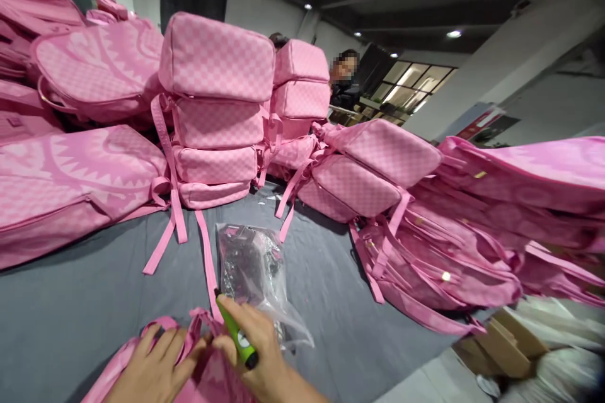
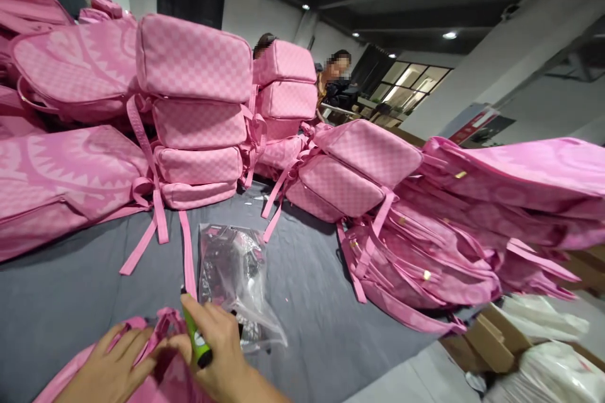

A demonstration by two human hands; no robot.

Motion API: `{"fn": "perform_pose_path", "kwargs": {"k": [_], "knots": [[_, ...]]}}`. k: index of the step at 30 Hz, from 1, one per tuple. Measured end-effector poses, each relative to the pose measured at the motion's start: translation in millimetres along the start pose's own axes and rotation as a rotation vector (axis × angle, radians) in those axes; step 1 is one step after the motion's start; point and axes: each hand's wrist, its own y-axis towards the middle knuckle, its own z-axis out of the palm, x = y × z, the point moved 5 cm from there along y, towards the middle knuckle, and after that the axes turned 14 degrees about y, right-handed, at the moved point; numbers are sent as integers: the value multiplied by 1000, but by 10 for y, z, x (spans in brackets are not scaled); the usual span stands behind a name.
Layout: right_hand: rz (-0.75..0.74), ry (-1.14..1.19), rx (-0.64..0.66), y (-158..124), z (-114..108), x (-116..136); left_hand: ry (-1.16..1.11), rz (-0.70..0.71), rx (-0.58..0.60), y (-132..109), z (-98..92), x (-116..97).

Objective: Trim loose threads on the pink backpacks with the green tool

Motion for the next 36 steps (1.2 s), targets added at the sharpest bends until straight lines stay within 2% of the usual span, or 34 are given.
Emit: {"fn": "perform_pose_path", "kwargs": {"k": [4,8,10,12,15,18,23,28,31,36], "knots": [[-162,-71,-31,-410,136,388,-3,62,18,-114,-151,-67],[-197,-89,-142,-868,280,687,-2,105,35,-291,-404,-118],[-269,-80,-165,-1105,407,814,16,118,15,-348,-540,-158],[-341,-71,-156,-1324,564,891,34,126,-3,-375,-642,-198],[-347,-90,-134,-1546,753,879,37,101,-11,-381,-707,-221],[-323,-91,-119,-1583,814,808,13,89,7,-379,-686,-218],[-287,-82,-168,-1411,764,697,-47,90,-24,-349,-632,-171],[-209,-17,-169,-1451,762,724,-99,78,-45,-345,-645,-171],[-156,8,-137,-1460,741,769,-115,79,-25,-346,-655,-194],[-167,-3,-78,-1341,663,739,-72,71,-28,-280,-643,-180]]}}
